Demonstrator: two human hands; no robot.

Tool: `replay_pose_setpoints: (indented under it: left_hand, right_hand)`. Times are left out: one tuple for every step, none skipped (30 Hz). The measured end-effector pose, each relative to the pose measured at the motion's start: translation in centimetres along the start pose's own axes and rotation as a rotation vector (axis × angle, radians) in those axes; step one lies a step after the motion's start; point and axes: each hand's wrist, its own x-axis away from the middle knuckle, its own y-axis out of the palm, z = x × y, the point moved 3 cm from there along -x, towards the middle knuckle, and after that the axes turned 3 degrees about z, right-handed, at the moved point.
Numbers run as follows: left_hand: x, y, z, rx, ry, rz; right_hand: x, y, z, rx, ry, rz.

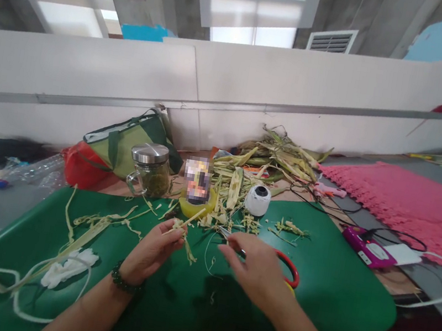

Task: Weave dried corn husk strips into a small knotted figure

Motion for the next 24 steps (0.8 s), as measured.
replay_pose_setpoints:
  left_hand:
    - [0.0,0.1,-0.1,-0.016,0.008,-0.019]
    - [0.1,0.2,-0.3,-0.034,0.016,-0.044]
    - [0.1,0.3,-0.4,-0.053,0.027,-0.069]
    - [0.1,0.4,-0.5,-0.069,0.041,-0.090]
    - [0.2,0.4,-0.5,-0.081,0.054,-0.104]
    - [0.2,0.4,-0.6,-0.089,0.061,-0.114]
    - [0.3,0.4,-0.6,-0.092,0.063,-0.121]
    - [0.3,0.3,-0.6,-0.092,0.056,-0.127]
    - [0.4,0.3,-0.7,-0.093,0.041,-0.133]
    - [0.4,0.3,-0.8,-0.096,0.023,-0.140]
    - [0.4,0.3,-0.8,-0.096,0.008,-0.146]
    - [0.4,0.3,-0.9,-0.092,0.000,-0.153]
    - [0.5,0.4,-0.9,-0.087,-0.003,-0.161]
    - [0.5,0.4,-0.9,-0.082,-0.003,-0.167]
    - [0.5,0.4,-0.9,-0.079,-0.001,-0.168]
    - [0.5,0.4,-0.9,-0.086,0.002,-0.169]
    - [0.5,0.4,-0.9,-0.107,0.010,-0.169]
    - [0.6,0.4,-0.7,-0.142,0.030,-0.167]
    - [0.6,0.4,-0.5,-0.187,0.064,-0.162]
    - [0.6,0.4,-0.3,-0.237,0.113,-0.151]
    - [0.7,0.4,-0.1,-0.286,0.167,-0.133]
    - [0.7,0.4,0.1,-0.327,0.219,-0.107]
    - [0.8,0.3,0.3,-0.361,0.260,-0.077]
    - [0.8,0.3,0.4,-0.391,0.282,-0.053]
  right_hand:
    - [-0.3,0.9,-1.2,-0.138,-0.031,-0.013]
    - [-0.6,1.8,-2.3,-0.241,-0.051,0.007]
    - [-0.9,2.8,-3.2,-0.306,-0.070,0.031]
    - [-1.2,3.7,-3.8,-0.368,-0.079,0.029]
    - [-1.5,4.5,-4.1,-0.438,-0.075,0.031]
    - [-1.7,5.1,-4.3,-0.477,-0.082,0.040]
    - [-1.8,5.5,-4.4,-0.500,-0.098,0.060]
    - [-1.9,5.6,-4.3,-0.511,-0.123,0.085]
    - [-1.8,5.6,-4.2,-0.508,-0.158,0.112]
    - [-1.8,5.5,-4.2,-0.502,-0.198,0.141]
    - [-1.7,5.4,-4.1,-0.496,-0.240,0.163]
    - [-1.6,5.2,-4.1,-0.489,-0.286,0.183]
    - [-1.4,5.1,-4.1,-0.481,-0.334,0.200]
    - [-1.4,5.0,-4.2,-0.474,-0.380,0.214]
    - [-1.3,5.0,-4.3,-0.466,-0.415,0.222]
    - [-1.3,5.0,-4.3,-0.459,-0.435,0.221]
    - [-1.3,5.2,-4.4,-0.455,-0.433,0.215]
    - [-1.4,5.3,-4.4,-0.459,-0.413,0.207]
    - [-1.4,5.5,-4.4,-0.467,-0.380,0.194]
    - [-1.4,5.6,-4.4,-0.477,-0.345,0.183]
    - [-1.5,5.7,-4.4,-0.488,-0.312,0.171]
    - [-1.5,5.8,-4.3,-0.501,-0.277,0.158]
    - [-1.6,5.8,-4.2,-0.521,-0.229,0.141]
    - [-1.7,5.9,-4.1,-0.557,-0.168,0.127]
